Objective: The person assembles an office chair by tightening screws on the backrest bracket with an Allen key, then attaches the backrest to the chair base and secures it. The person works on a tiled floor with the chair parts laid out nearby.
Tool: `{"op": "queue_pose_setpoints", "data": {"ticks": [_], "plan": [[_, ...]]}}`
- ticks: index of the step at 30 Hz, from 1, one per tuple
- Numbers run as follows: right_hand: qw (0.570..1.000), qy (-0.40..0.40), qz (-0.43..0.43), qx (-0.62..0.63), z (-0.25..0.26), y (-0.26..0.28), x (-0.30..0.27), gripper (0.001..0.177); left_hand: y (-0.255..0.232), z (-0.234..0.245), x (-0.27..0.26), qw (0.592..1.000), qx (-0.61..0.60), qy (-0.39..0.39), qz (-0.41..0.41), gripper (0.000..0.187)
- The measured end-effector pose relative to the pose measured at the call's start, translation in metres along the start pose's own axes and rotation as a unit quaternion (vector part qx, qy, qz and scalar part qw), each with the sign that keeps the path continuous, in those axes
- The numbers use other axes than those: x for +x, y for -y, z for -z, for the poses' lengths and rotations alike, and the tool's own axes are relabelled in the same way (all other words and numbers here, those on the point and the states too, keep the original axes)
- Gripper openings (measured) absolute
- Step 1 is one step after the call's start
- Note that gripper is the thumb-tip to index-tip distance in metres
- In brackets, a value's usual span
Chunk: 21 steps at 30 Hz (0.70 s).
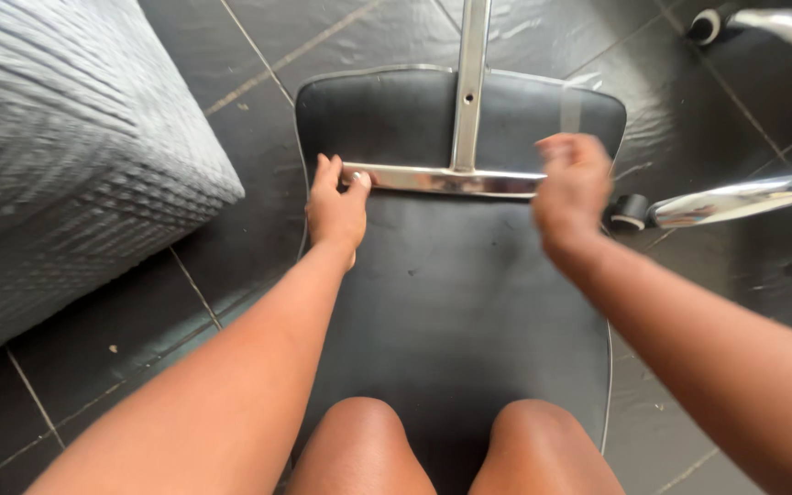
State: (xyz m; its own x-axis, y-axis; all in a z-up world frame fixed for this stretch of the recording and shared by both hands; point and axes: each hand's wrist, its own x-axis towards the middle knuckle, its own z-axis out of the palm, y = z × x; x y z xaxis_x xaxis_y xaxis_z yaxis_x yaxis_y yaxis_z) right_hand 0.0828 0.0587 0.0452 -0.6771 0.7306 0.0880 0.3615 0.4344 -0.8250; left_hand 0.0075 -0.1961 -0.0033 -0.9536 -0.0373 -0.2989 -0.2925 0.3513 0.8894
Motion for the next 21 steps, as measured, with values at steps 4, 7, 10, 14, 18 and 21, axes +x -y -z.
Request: {"op": "queue_pose_setpoints", "data": {"ticks": [4, 7, 10, 14, 18, 21], "plan": [[0.963, 0.267, -0.007, 0.024, -0.012, 0.04, -0.043, 0.015, -0.024, 0.019, -0.029, 0.996, -0.021, 0.025, 0.079, 0.042], [0.935, 0.352, 0.015, -0.044, -0.018, 0.062, -0.064, 0.019, -0.038, 0.029, -0.05, 0.99, -0.126, 0.062, 0.025, 0.041], [0.912, 0.394, 0.088, -0.073, -0.019, 0.081, -0.073, 0.021, -0.044, 0.043, -0.065, 0.981, -0.137, 0.136, -0.029, 0.036], [0.895, 0.422, 0.112, -0.09, -0.027, 0.102, -0.079, 0.023, -0.038, 0.064, -0.071, 0.969, 0.131, 0.089, -0.188, 0.021], [0.912, 0.297, 0.252, -0.128, -0.03, 0.106, -0.086, 0.032, -0.024, 0.077, -0.062, 0.905, 0.203, -0.013, -0.373, 0.017], [0.956, 0.206, 0.178, -0.111, -0.032, 0.106, -0.084, 0.039, -0.01, 0.089, -0.055, 0.926, 0.2, -0.117, -0.297, 0.014]]}}
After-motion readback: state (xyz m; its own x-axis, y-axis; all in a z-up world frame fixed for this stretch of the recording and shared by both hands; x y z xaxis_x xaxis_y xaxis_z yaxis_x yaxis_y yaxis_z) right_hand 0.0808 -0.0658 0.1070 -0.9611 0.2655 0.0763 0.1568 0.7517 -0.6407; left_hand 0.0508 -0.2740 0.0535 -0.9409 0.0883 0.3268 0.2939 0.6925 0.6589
